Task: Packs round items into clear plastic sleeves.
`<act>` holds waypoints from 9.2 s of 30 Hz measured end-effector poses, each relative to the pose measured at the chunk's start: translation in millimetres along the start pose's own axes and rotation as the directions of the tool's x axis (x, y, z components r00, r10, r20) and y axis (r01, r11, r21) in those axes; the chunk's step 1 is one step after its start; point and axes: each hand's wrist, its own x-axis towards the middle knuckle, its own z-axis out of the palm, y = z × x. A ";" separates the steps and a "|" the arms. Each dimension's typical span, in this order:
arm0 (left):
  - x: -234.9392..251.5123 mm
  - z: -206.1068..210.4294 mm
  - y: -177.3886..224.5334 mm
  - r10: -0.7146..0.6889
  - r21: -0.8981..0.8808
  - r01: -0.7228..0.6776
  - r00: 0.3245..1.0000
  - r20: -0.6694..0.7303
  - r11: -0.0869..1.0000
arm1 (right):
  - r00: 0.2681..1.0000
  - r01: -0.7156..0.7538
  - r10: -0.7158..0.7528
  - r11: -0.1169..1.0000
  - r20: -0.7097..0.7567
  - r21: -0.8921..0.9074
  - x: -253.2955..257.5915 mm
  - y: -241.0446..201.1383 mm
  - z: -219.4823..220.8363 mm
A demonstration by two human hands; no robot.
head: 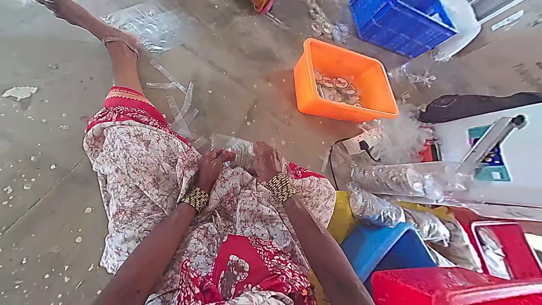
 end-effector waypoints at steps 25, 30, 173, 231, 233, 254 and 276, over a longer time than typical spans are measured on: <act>-11.9 1.3 15.1 -0.070 0.051 0.071 0.997 -0.014 0.996 | 0.816 -0.240 0.458 0.824 -0.354 0.514 -16.1 91.5 -20.1; 11.3 4.6 41.5 -0.326 0.360 0.293 0.945 0.033 0.886 | 0.699 -0.525 0.710 0.425 0.088 0.737 -17.5 122.5 12.6; -33.6 -8.7 136.1 0.704 0.564 -0.786 0.550 0.450 0.253 | 0.706 0.698 -0.547 0.647 -0.451 0.308 -8.5 -39.6 -113.6; 44.9 2.8 23.3 0.319 0.006 -0.319 0.948 -0.020 0.948 | 0.708 0.466 -0.266 0.872 0.654 -0.149 56.8 -81.2 -71.3; 44.9 3.4 23.3 0.322 0.010 -0.322 0.946 -0.023 0.947 | 0.713 0.447 -0.249 0.882 0.655 -0.151 56.1 -82.8 -71.9; 43.3 5.6 24.7 0.319 0.032 -0.318 0.947 -0.045 0.948 | 0.721 0.510 -0.309 0.843 0.620 -0.172 52.1 -86.2 -70.9; 3.9 -46.8 33.0 0.376 0.111 -0.373 0.927 -0.007 0.921 | 0.858 0.422 -0.469 0.876 0.208 0.235 26.3 -62.6 -112.7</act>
